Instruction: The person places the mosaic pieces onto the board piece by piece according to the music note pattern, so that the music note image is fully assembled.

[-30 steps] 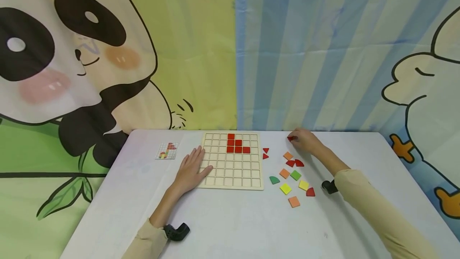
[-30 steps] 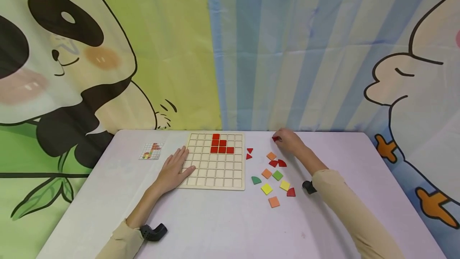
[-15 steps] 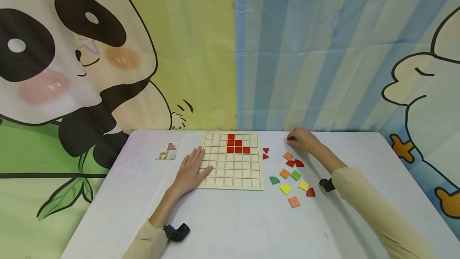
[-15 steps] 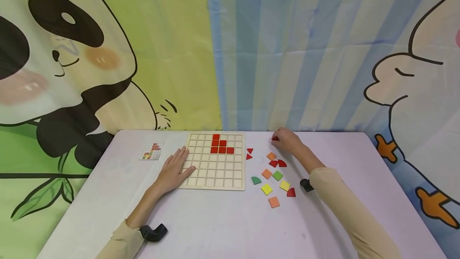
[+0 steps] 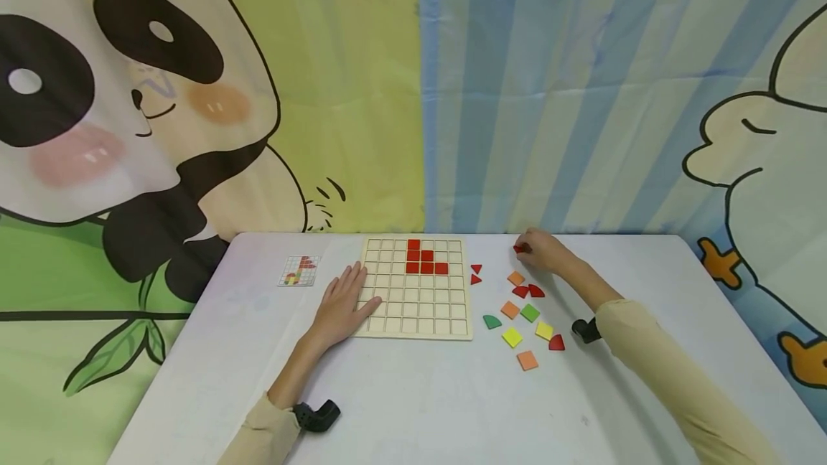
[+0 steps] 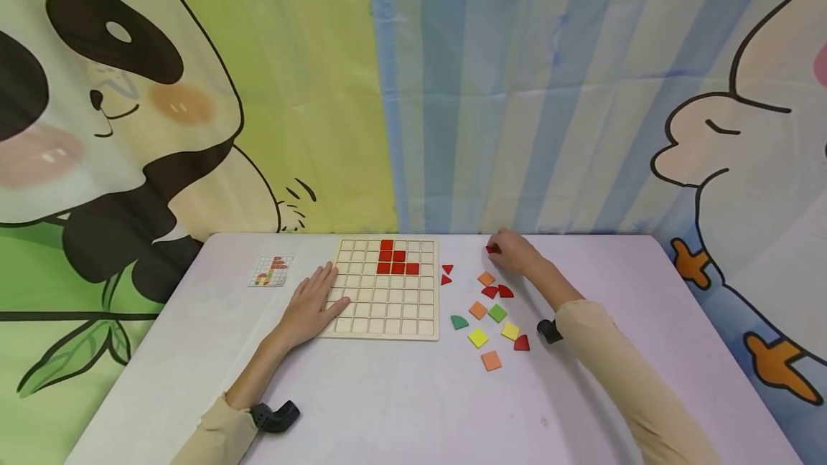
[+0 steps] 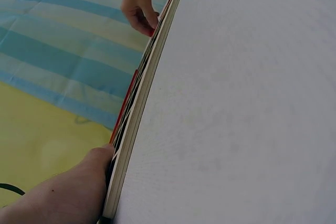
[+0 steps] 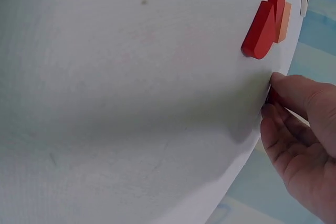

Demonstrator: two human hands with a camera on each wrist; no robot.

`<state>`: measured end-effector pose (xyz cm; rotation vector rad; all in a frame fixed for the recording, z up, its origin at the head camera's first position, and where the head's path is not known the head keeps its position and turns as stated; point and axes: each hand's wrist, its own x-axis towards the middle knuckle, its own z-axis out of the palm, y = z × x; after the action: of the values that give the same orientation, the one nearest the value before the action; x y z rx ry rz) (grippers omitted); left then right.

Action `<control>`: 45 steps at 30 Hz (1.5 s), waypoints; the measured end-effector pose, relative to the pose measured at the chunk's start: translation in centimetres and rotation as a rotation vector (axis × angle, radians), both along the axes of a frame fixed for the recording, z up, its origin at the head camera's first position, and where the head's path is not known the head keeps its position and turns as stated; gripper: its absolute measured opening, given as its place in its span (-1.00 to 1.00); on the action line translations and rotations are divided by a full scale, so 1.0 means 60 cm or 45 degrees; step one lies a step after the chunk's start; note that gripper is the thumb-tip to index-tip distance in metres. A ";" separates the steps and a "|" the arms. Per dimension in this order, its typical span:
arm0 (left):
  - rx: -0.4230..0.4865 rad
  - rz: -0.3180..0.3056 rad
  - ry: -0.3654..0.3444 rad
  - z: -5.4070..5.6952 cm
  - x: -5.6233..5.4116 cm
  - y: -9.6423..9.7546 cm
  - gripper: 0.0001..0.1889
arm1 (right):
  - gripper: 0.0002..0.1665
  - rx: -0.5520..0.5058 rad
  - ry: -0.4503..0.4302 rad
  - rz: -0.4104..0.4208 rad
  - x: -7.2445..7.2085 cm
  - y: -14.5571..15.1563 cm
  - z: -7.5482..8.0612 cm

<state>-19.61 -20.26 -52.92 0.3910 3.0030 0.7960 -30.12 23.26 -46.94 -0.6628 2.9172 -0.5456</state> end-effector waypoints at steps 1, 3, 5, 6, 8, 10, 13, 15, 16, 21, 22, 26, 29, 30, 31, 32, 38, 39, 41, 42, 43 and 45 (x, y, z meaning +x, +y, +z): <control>0.000 0.001 -0.002 -0.001 0.000 0.000 -0.12 | -0.73 -0.003 -0.007 -0.024 -0.002 -0.003 -0.001; 0.005 0.000 -0.013 -0.001 -0.001 0.001 -0.12 | -0.71 -0.015 -0.012 -0.041 -0.004 -0.011 -0.004; -0.004 0.000 -0.037 -0.001 -0.002 0.001 -0.11 | -0.69 -0.042 -0.009 -0.048 -0.006 -0.024 -0.010; -0.005 -0.001 -0.045 -0.001 -0.002 0.001 -0.11 | -0.67 -0.061 -0.008 -0.048 -0.006 -0.033 -0.012; -0.012 0.000 -0.060 0.000 -0.003 0.001 -0.11 | -0.65 -0.093 0.001 -0.023 -0.006 -0.056 -0.014; -0.022 0.002 -0.068 0.001 -0.004 0.000 -0.11 | -0.67 -0.110 0.013 0.025 -0.005 -0.084 -0.014; -0.024 0.006 -0.058 0.001 -0.003 -0.001 -0.11 | -0.76 -0.111 0.009 0.117 -0.005 -0.130 -0.010; -0.016 0.005 -0.033 0.001 -0.003 -0.001 -0.12 | -0.80 -0.109 0.009 0.179 -0.008 -0.159 -0.006; -0.010 0.005 -0.017 0.000 -0.002 -0.001 -0.12 | -0.81 -0.105 0.010 0.205 -0.011 -0.174 -0.004; 0.005 -0.010 0.033 -0.003 0.000 0.001 -0.13 | -0.75 -0.066 0.021 0.265 -0.026 -0.235 0.001; 0.007 -0.012 0.034 -0.003 0.000 0.002 -0.13 | -0.74 -0.052 0.017 0.262 -0.029 -0.243 0.001; 0.013 -0.013 0.015 -0.002 0.002 0.002 -0.13 | -0.75 0.001 0.026 0.250 -0.039 -0.266 0.001; 0.009 -0.008 -0.003 0.001 0.002 -0.001 -0.13 | -0.76 0.014 0.041 0.261 -0.043 -0.277 0.001; 0.002 -0.006 -0.001 0.001 0.002 -0.003 -0.13 | -0.77 0.013 0.042 0.270 -0.044 -0.280 0.001; -0.007 -0.005 -0.005 0.002 0.001 -0.003 -0.13 | -0.78 0.009 0.041 0.278 -0.045 -0.281 0.000; -0.011 -0.005 -0.010 0.004 0.001 -0.003 -0.12 | -0.78 0.003 0.044 0.285 -0.045 -0.281 0.000; -0.005 -0.007 -0.019 0.004 0.000 -0.005 -0.12 | -0.78 -0.006 0.105 0.343 -0.045 -0.285 -0.003; -0.001 -0.008 -0.013 0.004 0.000 -0.005 -0.12 | -0.78 0.013 0.121 0.352 -0.045 -0.286 -0.002; 0.002 -0.009 -0.005 0.004 0.001 -0.003 -0.12 | -0.78 0.050 0.132 0.359 -0.045 -0.288 -0.001; 0.005 -0.009 0.001 0.003 0.001 -0.003 -0.12 | -0.78 0.071 0.129 0.357 -0.046 -0.289 0.000; 0.008 -0.008 0.008 0.002 0.001 -0.002 -0.12 | -0.78 0.080 0.119 0.354 -0.046 -0.290 0.001; 0.006 -0.007 0.007 0.003 0.001 -0.001 -0.12 | -0.77 0.089 0.085 0.328 -0.048 -0.293 0.004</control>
<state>-19.57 -20.33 -52.77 0.4017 3.0043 0.8033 -33.00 5.69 -46.68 -1.0450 2.8315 -0.3977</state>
